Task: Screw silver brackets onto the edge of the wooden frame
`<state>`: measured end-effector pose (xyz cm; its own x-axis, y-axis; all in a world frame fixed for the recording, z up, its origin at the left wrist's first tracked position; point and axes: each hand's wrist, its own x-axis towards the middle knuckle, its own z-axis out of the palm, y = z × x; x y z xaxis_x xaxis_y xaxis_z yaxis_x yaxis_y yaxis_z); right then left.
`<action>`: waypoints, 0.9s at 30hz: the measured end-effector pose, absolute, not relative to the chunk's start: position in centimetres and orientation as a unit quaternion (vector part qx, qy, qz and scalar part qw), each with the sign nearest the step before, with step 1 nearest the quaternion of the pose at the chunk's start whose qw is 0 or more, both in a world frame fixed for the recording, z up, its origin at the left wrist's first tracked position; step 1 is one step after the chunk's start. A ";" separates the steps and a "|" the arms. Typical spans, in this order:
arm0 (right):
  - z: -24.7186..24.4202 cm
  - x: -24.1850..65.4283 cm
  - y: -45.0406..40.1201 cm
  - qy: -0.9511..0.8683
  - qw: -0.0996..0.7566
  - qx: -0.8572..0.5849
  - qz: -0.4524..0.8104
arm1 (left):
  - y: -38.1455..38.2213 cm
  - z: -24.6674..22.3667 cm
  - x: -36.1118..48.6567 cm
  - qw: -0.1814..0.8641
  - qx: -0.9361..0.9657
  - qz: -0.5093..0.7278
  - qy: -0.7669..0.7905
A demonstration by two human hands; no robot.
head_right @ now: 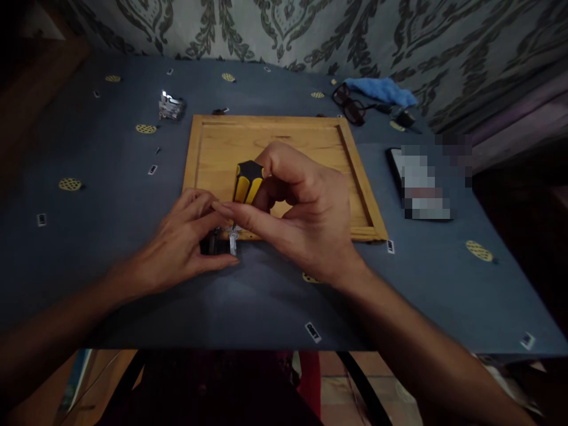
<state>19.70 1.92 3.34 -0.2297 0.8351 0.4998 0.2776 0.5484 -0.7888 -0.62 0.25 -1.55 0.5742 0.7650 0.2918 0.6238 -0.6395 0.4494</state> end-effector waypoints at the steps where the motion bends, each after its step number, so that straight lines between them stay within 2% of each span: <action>1: 3.2 19.7 1.8 -0.727 0.505 -0.378 0.271 | 0.2 -1.6 -0.7 0.151 0.874 0.237 0.396; 6: 2.8 19.7 1.0 -0.680 0.580 -0.403 0.195 | 0.2 -1.6 -0.9 0.156 0.873 0.239 0.394; 11: 2.9 19.8 1.0 -0.704 0.538 -0.404 0.228 | 0.3 -1.4 -0.8 0.162 0.872 0.229 0.401; 16: 2.6 19.5 1.4 -0.689 0.549 -0.381 0.279 | 0.3 -1.2 -0.6 0.160 0.873 0.225 0.402; 27: 2.5 19.8 1.6 -0.702 0.531 -0.368 0.300 | 0.3 -1.5 -0.6 0.150 0.875 0.236 0.396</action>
